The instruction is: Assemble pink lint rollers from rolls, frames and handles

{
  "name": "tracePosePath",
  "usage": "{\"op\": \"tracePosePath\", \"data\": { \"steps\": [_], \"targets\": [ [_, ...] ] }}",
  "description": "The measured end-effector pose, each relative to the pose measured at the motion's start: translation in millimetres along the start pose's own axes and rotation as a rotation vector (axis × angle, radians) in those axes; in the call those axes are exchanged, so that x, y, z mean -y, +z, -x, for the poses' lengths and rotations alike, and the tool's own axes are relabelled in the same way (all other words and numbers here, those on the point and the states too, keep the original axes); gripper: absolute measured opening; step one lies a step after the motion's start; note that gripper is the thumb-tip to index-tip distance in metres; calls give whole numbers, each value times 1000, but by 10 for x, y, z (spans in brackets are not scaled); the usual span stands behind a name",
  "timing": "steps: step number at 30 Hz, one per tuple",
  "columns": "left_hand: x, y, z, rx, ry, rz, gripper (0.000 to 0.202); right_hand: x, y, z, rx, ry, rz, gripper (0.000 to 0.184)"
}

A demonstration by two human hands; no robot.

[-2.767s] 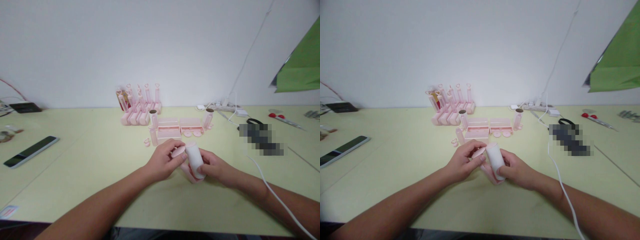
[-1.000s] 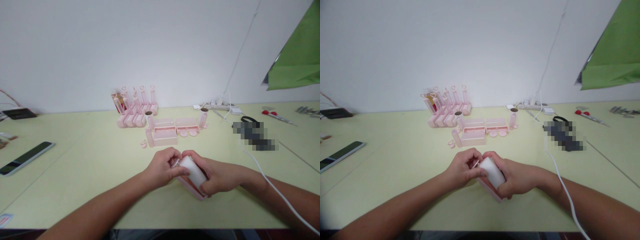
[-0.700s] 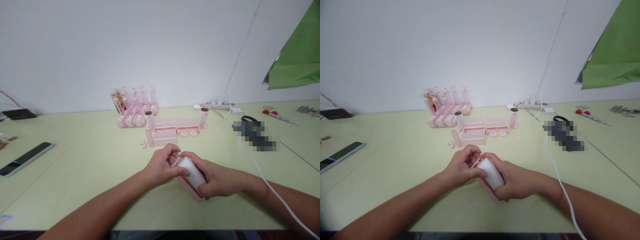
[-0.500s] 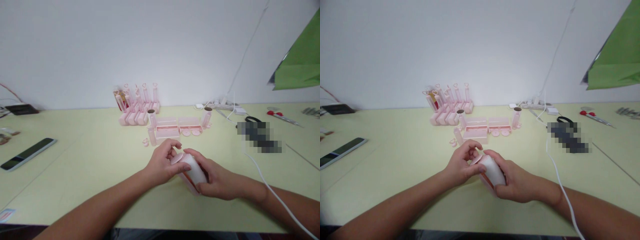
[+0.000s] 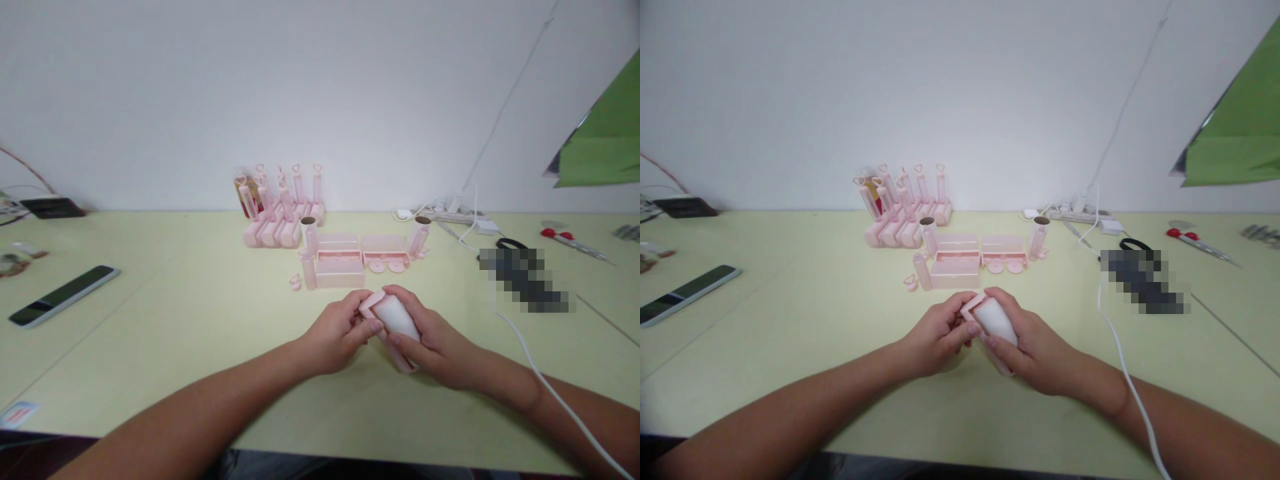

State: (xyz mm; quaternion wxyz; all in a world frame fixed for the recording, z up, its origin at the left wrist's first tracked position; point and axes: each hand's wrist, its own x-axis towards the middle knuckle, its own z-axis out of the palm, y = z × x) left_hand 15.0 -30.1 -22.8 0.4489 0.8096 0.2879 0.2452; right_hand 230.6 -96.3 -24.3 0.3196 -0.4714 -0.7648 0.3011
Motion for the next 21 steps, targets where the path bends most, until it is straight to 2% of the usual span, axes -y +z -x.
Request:
{"op": "tracePosePath", "data": {
  "steps": [8,21],
  "targets": [
    [-14,-7,-8,-9,1,6,42,4,19,0,2,13,-14,63],
    [73,-42,-53,37,12,99,49,-105,35,-11,5,64,-230,70]
  ]
}}
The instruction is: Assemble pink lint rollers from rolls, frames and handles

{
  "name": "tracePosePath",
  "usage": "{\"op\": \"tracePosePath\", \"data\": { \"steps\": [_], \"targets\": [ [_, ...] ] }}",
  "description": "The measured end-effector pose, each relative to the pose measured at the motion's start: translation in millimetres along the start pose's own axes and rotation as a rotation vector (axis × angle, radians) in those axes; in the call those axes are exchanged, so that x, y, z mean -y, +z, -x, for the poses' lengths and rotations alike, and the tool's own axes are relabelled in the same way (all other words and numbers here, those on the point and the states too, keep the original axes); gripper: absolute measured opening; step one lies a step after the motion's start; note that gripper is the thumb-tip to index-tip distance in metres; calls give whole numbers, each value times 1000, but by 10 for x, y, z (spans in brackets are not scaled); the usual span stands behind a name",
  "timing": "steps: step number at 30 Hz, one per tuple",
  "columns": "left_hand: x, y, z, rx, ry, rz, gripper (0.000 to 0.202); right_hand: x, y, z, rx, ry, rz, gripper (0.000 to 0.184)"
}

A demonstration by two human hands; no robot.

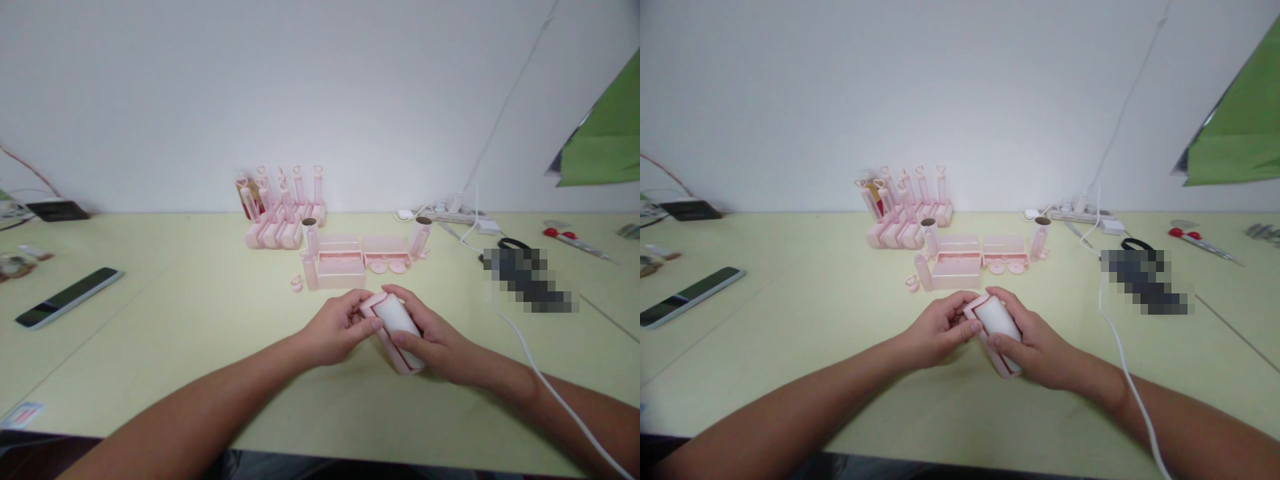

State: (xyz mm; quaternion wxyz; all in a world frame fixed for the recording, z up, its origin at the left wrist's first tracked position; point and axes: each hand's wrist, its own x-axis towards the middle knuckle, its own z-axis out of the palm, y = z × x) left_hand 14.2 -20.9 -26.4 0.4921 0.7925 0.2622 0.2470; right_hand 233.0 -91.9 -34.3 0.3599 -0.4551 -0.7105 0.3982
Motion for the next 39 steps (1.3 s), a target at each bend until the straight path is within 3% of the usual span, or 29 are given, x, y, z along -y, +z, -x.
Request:
{"op": "tracePosePath", "data": {
  "steps": [3,7,12,14,16,19,24,30,34,39],
  "targets": [
    [-1,-43,-7,-20,34,-77,49,-51,-11,-26,-41,45,-104,70],
    [9,-138,-12,-172,60,-271,42,-86,-50,-85,-123,186,-307,74],
    [-18,-430,-4,-576,115,-469,26,-62,-80,-128,-213,263,-458,87],
    [-28,-611,-7,-760,115,-556,29,-54,-77,-126,-222,262,-487,91],
    [-9,-783,-20,-855,85,-698,37,-47,-71,-121,-221,261,-502,90],
    [92,-933,-52,-770,16,-905,40,-42,-67,-116,-216,276,-513,88],
    [230,-911,-89,-598,-85,-983,30,-35,-75,-120,-237,241,-544,82],
    [-43,-787,-8,-586,28,-746,27,32,-98,-121,-230,235,-665,67],
    [-228,-573,81,-300,169,-570,27,48,-107,-112,-204,237,-764,59],
    [-303,-271,111,48,185,-435,33,31,-91,-99,-183,239,-766,56]
  ]
}}
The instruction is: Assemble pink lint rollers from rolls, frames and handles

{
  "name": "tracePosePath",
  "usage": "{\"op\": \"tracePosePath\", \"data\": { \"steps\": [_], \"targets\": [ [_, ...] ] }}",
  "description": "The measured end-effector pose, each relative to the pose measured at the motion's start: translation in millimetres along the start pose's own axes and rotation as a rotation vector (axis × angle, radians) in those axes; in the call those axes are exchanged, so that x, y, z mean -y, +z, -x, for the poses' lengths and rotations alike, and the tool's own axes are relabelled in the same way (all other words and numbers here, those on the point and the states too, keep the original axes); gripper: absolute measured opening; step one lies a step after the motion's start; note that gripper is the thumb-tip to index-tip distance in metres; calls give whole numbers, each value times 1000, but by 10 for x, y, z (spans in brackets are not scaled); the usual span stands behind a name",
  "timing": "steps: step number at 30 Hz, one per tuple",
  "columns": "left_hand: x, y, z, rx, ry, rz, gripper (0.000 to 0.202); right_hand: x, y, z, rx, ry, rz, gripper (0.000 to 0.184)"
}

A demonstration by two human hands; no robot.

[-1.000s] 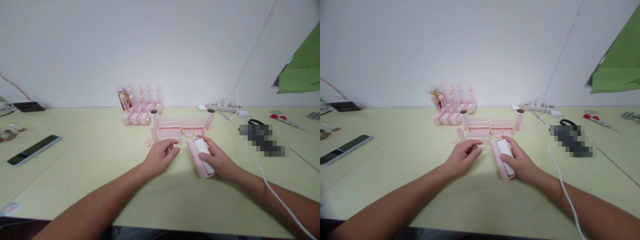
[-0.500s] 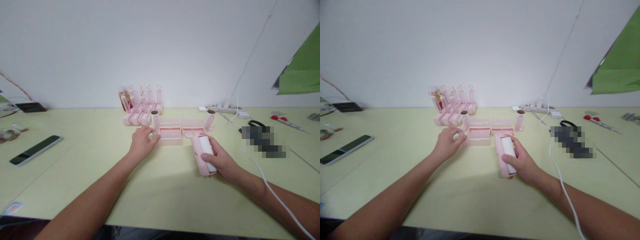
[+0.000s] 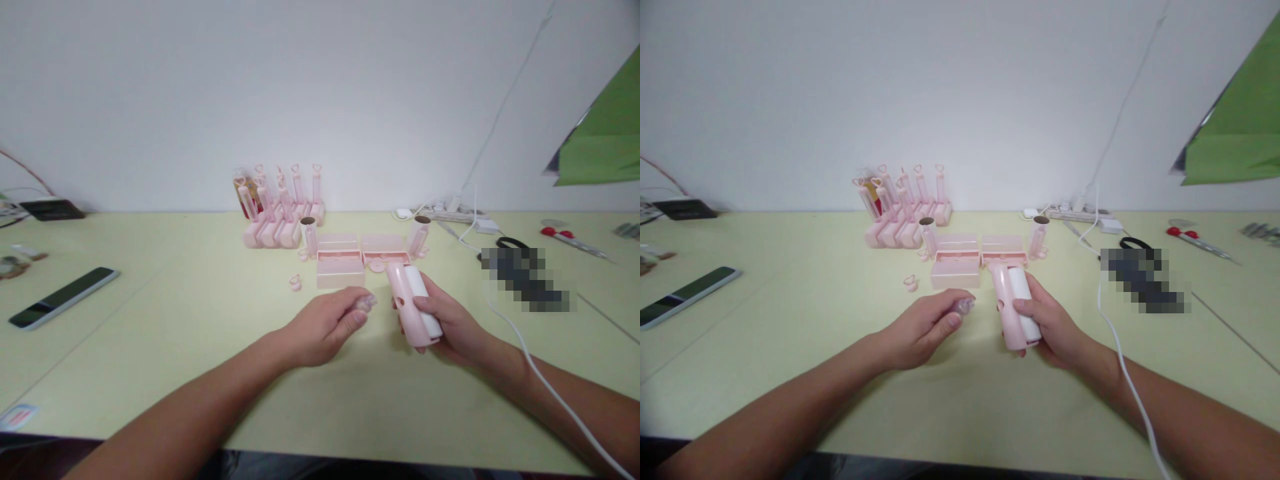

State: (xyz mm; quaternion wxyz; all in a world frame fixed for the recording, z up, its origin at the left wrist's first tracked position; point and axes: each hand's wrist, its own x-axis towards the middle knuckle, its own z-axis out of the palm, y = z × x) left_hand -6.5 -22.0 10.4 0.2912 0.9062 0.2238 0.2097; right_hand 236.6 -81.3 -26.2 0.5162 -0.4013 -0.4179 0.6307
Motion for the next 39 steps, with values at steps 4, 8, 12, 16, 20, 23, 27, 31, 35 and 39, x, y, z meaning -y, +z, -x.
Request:
{"op": "tracePosePath", "data": {
  "steps": [4,8,12,16,20,23,27,31,35,39],
  "targets": [
    [-30,93,-16,159,-72,59,36,-55,-16,-3,11,-41,58,58],
    [-32,112,-22,205,-83,101,39,-119,-47,-7,11,-120,135,68],
    [-29,119,-26,213,-79,96,40,-159,-66,1,42,-133,217,78],
    [-15,134,-33,208,-101,46,39,-152,-46,18,50,-148,290,79],
    [-19,138,-44,211,-117,-15,38,-141,-21,28,43,-157,348,78],
    [-32,139,-49,198,-129,-62,37,-149,-18,27,37,-155,366,79],
    [-32,158,-48,178,-142,-100,35,-160,-13,21,21,-164,412,78],
    [-30,169,-52,180,-150,-97,36,-159,-1,22,19,-170,438,76],
    [-52,155,-59,185,-154,-106,35,-152,14,36,22,-172,462,75],
    [-71,155,-56,187,-159,-125,33,-150,45,51,24,-179,533,71]
  ]
}}
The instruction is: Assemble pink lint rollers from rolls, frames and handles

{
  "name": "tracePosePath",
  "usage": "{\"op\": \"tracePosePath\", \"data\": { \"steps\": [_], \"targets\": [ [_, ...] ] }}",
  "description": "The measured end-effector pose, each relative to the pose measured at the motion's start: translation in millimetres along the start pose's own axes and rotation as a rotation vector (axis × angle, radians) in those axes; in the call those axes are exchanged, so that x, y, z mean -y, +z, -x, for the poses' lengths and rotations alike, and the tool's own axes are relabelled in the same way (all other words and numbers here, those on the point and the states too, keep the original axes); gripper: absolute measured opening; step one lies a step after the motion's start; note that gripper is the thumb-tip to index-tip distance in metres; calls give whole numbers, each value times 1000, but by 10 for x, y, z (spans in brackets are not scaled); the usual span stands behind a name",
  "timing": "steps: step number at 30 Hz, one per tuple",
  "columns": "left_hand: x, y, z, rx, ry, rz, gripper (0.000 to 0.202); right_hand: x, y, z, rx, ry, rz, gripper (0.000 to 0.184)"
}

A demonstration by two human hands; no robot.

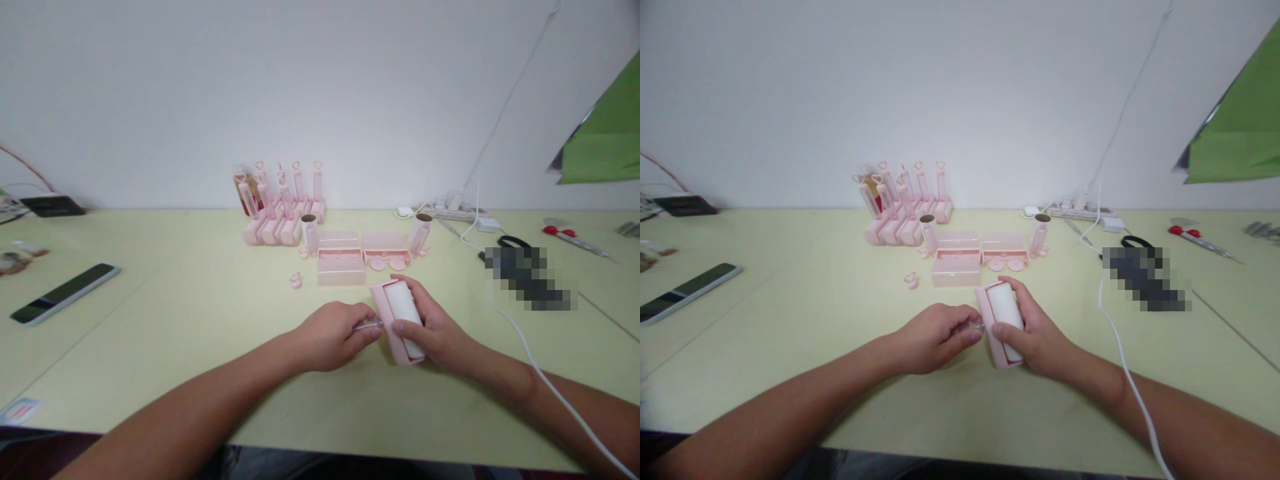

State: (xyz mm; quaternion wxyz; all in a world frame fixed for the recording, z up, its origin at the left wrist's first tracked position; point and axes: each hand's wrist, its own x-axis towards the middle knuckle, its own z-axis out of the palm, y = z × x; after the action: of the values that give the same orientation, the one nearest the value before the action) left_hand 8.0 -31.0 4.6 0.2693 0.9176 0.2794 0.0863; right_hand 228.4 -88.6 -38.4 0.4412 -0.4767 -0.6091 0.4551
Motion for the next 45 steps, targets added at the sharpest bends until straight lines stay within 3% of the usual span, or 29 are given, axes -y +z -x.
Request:
{"op": "tracePosePath", "data": {
  "steps": [5,16,18,21,23,25,27,29,32,34,38,41,45],
  "targets": [
    [-10,33,-3,-11,-16,-31,32,14,67,16,-44,-20,89,68],
    [-43,15,-44,-88,-116,45,31,3,153,-11,-93,53,-18,67],
    [-27,-46,-63,-155,-126,112,35,6,165,-29,-106,92,-104,64],
    [113,-227,-61,-350,-121,131,44,1,162,-48,-106,210,-278,64],
    [304,-373,-37,-512,-198,0,47,2,132,-63,-122,248,-367,63],
    [542,-489,-2,-575,-356,-190,45,15,84,-81,-144,240,-421,59],
    [769,-546,30,-517,-547,-336,51,40,32,-97,-153,230,-459,56],
    [939,-551,53,-365,-662,-408,57,65,-10,-107,-158,225,-487,56],
    [1052,-544,69,-203,-673,-428,43,84,-41,-114,-163,216,-508,58],
    [1042,-573,76,-222,-630,-399,33,82,-47,-121,-167,211,-509,59],
    [870,-647,88,-289,-441,4,34,69,-55,-146,-188,215,-501,59],
    [673,-611,82,-202,-286,436,36,54,-62,-159,-207,209,-498,59],
    [495,-490,54,-136,-210,697,36,30,-64,-158,-227,194,-474,60]
  ]
}}
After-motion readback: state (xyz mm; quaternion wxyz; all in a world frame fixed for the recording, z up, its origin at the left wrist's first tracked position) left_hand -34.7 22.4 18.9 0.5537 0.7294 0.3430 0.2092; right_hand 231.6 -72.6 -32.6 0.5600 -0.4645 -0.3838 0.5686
